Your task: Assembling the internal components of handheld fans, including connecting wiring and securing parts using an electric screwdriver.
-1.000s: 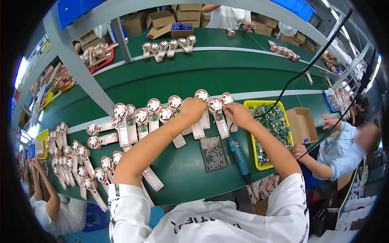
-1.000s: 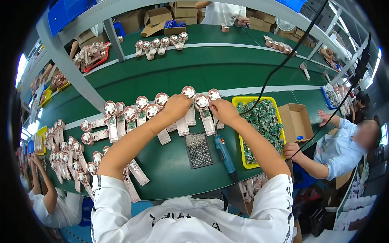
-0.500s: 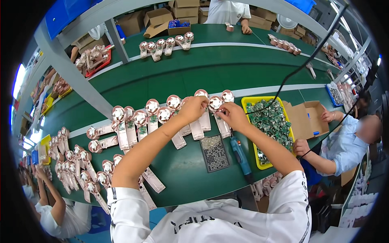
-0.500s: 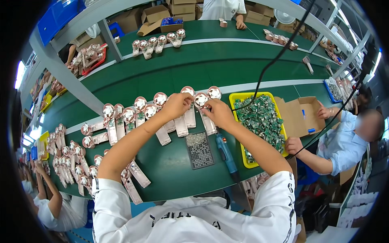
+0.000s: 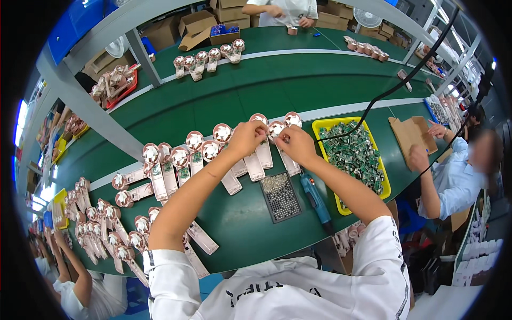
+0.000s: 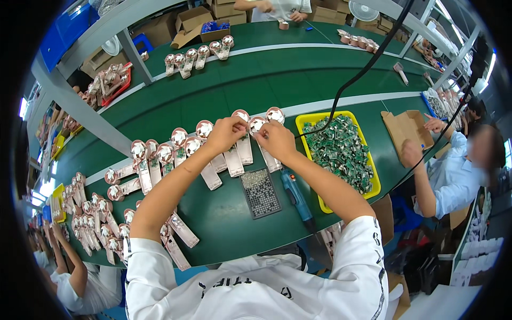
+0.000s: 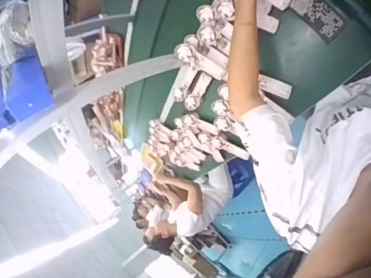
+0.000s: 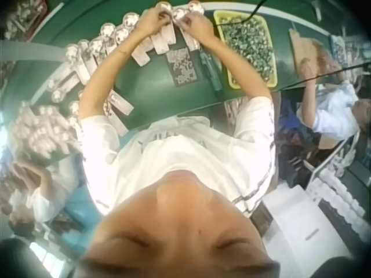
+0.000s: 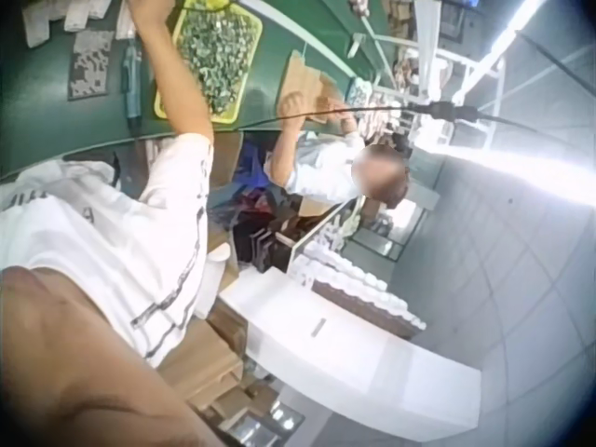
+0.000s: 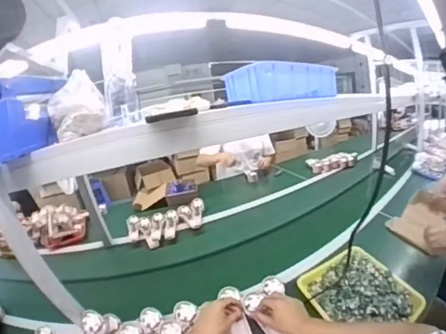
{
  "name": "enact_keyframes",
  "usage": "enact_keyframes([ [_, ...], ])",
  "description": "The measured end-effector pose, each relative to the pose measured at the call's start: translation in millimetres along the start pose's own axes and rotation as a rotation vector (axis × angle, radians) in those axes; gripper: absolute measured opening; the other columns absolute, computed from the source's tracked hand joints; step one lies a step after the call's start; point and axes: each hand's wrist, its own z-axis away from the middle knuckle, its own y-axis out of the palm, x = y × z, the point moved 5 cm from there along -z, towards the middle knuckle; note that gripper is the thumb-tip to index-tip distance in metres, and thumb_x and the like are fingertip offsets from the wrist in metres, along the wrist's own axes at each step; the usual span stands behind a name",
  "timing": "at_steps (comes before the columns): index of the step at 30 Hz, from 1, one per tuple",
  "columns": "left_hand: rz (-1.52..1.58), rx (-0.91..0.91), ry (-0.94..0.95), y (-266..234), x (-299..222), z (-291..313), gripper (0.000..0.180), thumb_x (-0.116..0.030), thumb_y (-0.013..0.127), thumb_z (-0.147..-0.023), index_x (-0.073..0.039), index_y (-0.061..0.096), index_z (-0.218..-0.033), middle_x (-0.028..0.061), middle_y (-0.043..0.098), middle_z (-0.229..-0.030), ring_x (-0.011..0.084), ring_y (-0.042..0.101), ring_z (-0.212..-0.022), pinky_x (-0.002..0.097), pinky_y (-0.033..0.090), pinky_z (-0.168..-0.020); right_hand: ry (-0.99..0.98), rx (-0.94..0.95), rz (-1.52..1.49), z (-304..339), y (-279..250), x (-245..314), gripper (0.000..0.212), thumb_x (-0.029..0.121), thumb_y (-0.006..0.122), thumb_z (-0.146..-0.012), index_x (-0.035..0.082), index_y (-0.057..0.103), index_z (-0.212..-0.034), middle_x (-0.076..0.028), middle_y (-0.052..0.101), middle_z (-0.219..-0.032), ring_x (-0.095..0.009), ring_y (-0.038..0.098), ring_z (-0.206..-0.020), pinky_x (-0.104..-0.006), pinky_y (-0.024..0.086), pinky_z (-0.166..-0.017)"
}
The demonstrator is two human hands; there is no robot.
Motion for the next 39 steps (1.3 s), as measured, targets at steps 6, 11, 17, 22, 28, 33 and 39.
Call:
enact_keyframes([
  [6, 0.111, -0.122, -0.085, 3, 8, -7, 0.019, -0.003, 0.071, -0.079, 0.003, 0.067, -0.097, 0.0098, 0.071, -0.084, 0.0138, 0.068, -0.076, 0.0265, 0.055, -0.071, -0.048, -0.162, -0.112, -23, 12, -14, 0.016, 0.020, 0.073, -0.079, 0.004, 0.070, -0.083, -0.014, 0.067, -0.081, -0.029, 0.066, -0.072, -0.0401, 0.052, -0.065],
  [11, 0.146, -0.178, -0.109, 5, 11, -16, 0.020, -0.003, 0.073, -0.078, 0.003, 0.067, -0.095, 0.0091, 0.070, -0.087, 0.0135, 0.068, -0.076, 0.0253, 0.055, -0.070, 0.115, -0.029, -0.364, -35, 23, -21, 0.016, 0.015, 0.070, -0.080, 0.003, 0.071, -0.090, -0.014, 0.070, -0.084, -0.023, 0.070, -0.076, -0.0336, 0.054, -0.070],
  [17, 0.235, -0.180, -0.117, 4, 19, -19, 0.018, -0.003, 0.072, -0.078, 0.004, 0.067, -0.094, 0.0097, 0.071, -0.086, 0.0140, 0.069, -0.077, 0.0256, 0.055, -0.069, 0.097, 0.051, -0.448, -40, 28, -19, 0.026, 0.021, 0.074, -0.077, 0.004, 0.072, -0.096, -0.010, 0.071, -0.085, -0.020, 0.070, -0.080, -0.0307, 0.054, -0.074],
  [22, 0.122, -0.168, -0.112, 0, 19, -20, 0.018, -0.006, 0.072, -0.080, 0.003, 0.069, -0.095, 0.0103, 0.072, -0.084, 0.0156, 0.070, -0.075, 0.0267, 0.056, -0.068, 0.111, 0.002, -0.229, -40, 23, 4, 0.037, 0.031, 0.079, -0.075, 0.007, 0.072, -0.101, -0.011, 0.070, -0.087, -0.021, 0.067, -0.078, -0.0318, 0.052, -0.069],
  [28, 0.039, -0.198, -0.086, -5, 23, -20, 0.022, -0.011, 0.072, -0.078, 0.003, 0.069, -0.095, 0.0141, 0.071, -0.082, 0.0209, 0.071, -0.075, 0.0310, 0.055, -0.068, 0.014, -0.136, -0.196, -39, 30, 1, 0.029, 0.032, 0.077, -0.075, 0.009, 0.074, -0.093, -0.014, 0.068, -0.093, -0.031, 0.066, -0.082, -0.0405, 0.053, -0.072],
  [33, -0.049, -0.132, -0.073, -6, 14, -22, 0.022, -0.016, 0.067, -0.081, 0.002, 0.070, -0.093, 0.0164, 0.070, -0.083, 0.0266, 0.070, -0.078, 0.0336, 0.055, -0.072, -0.005, -0.110, -0.217, -44, 29, -1, 0.024, 0.027, 0.077, -0.075, 0.006, 0.074, -0.086, -0.014, 0.068, -0.089, -0.031, 0.066, -0.081, -0.0406, 0.052, -0.072],
  [39, -0.030, -0.115, 0.029, 2, 7, -19, 0.017, -0.009, 0.063, -0.080, 0.000, 0.071, -0.092, 0.0186, 0.069, -0.084, 0.0308, 0.068, -0.079, 0.0387, 0.053, -0.074, 0.067, -0.038, -0.240, -49, 30, -6, 0.028, 0.027, 0.078, -0.072, 0.005, 0.071, -0.088, -0.013, 0.069, -0.088, -0.029, 0.067, -0.081, -0.0382, 0.053, -0.073],
])
